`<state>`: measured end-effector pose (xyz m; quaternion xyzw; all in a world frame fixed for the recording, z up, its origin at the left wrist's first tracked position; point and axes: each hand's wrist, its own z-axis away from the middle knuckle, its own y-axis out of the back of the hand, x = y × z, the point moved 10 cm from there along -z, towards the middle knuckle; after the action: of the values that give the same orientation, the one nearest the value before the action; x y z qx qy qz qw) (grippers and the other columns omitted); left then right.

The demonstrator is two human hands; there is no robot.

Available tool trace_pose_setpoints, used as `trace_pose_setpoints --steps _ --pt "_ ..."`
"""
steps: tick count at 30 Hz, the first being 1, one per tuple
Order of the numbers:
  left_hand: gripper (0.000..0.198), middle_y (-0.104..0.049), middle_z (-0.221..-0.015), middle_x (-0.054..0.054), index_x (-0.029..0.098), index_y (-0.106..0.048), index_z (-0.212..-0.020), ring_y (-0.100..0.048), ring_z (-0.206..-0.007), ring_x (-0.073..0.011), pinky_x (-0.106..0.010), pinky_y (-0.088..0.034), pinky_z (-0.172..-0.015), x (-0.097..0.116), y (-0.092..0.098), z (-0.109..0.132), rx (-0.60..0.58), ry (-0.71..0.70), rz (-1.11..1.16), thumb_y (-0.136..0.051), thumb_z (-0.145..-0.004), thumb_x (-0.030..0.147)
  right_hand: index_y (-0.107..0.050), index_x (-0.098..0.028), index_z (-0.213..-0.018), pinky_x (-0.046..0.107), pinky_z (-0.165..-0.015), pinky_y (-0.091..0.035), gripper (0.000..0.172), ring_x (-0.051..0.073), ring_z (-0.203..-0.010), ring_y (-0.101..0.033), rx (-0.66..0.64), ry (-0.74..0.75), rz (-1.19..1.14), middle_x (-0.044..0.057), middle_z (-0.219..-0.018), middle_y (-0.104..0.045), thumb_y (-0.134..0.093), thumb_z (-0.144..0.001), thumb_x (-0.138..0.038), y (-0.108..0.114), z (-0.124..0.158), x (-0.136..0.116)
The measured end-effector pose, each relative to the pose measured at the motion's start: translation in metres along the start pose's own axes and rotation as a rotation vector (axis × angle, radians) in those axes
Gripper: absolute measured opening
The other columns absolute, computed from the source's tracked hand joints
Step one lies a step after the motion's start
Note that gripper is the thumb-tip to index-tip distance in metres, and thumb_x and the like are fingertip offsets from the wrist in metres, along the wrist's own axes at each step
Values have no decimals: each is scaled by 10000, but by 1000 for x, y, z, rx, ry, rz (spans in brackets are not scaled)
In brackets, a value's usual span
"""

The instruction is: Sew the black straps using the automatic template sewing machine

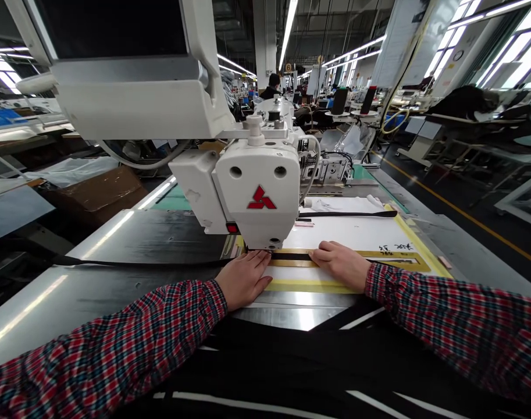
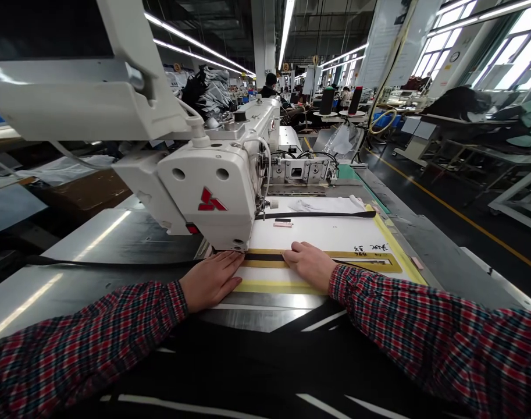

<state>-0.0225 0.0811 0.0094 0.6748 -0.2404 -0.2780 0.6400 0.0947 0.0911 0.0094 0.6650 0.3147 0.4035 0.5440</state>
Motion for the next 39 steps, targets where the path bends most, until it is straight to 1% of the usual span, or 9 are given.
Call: trace_pose_setpoints --steps 8,13,18,23,28,33,37,39 --pt "466 -471 -1286 -168 32 -437 -1266 -431 -1191 -269 -399 -360 -988 -1 3 2 10 -4 -29 -342 -931 342 -583 -85 -993 358 -732 -408 208 218 -804 -398 18 12 16 102 -956 -509 -389 -920 -107 -1 -3 -1" --pt "473 -436 -1317 -172 21 -421 -1285 -439 -1185 -271 -404 -363 -985 -10 3 11 0 -20 -78 -338 -937 331 -585 -72 -987 357 -721 -401 179 219 -802 -391 -4 22 59 106 -973 -511 -428 -908 -105 -1 -16 -8" --pt "475 -447 -1311 -164 24 -412 -1295 -431 -1189 -279 -422 -334 -1006 -20 5 22 23 -40 -86 -330 -938 326 -593 -85 -931 346 -707 -389 159 211 -793 -385 -11 3 78 91 -940 -516 -439 -915 -121 -1 -30 -15" --pt "471 -469 -1291 -163 46 -429 -1290 -404 -1218 -263 -400 -345 -1007 -31 6 31 20 -41 -89 -340 -931 338 -598 -87 -941 331 -680 -379 161 205 -778 -379 -10 1 81 88 -923 -513 -444 -914 -127 1 -42 -22" --pt "480 -400 -1344 -173 38 -425 -1290 -345 -1263 -257 -392 -326 -1030 -42 6 42 29 -60 -79 -317 -939 346 -599 -89 -947 331 -657 -372 169 204 -767 -375 18 12 102 84 -894 -501 -440 -914 -134 0 -53 -28" --pt "485 -330 -1392 -154 44 -369 -1329 -287 -1297 -240 -383 -295 -1058 -51 5 52 3 -65 -52 -332 -938 329 -568 -54 -1054 342 -679 -389 217 217 -799 -404 26 -5 123 95 -899 -504 -414 -918 -124 -2 -66 -34" --pt "489 -301 -1405 -153 43 -340 -1345 -268 -1306 -238 -388 -285 -1065 -56 5 56 -3 -64 -25 -344 -936 311 -554 -52 -1098 351 -714 -407 252 229 -855 -440 25 -66 41 110 -908 -521 -378 -927 -107 1 -71 -33" --pt "486 -299 -1406 -149 52 -340 -1345 -267 -1306 -240 -394 -285 -1066 -58 5 57 6 -67 -9 -350 -934 310 -580 -87 -1089 328 -729 -412 250 222 -883 -461 37 -125 -109 103 -916 -540 -397 -918 -96 4 -68 -23"
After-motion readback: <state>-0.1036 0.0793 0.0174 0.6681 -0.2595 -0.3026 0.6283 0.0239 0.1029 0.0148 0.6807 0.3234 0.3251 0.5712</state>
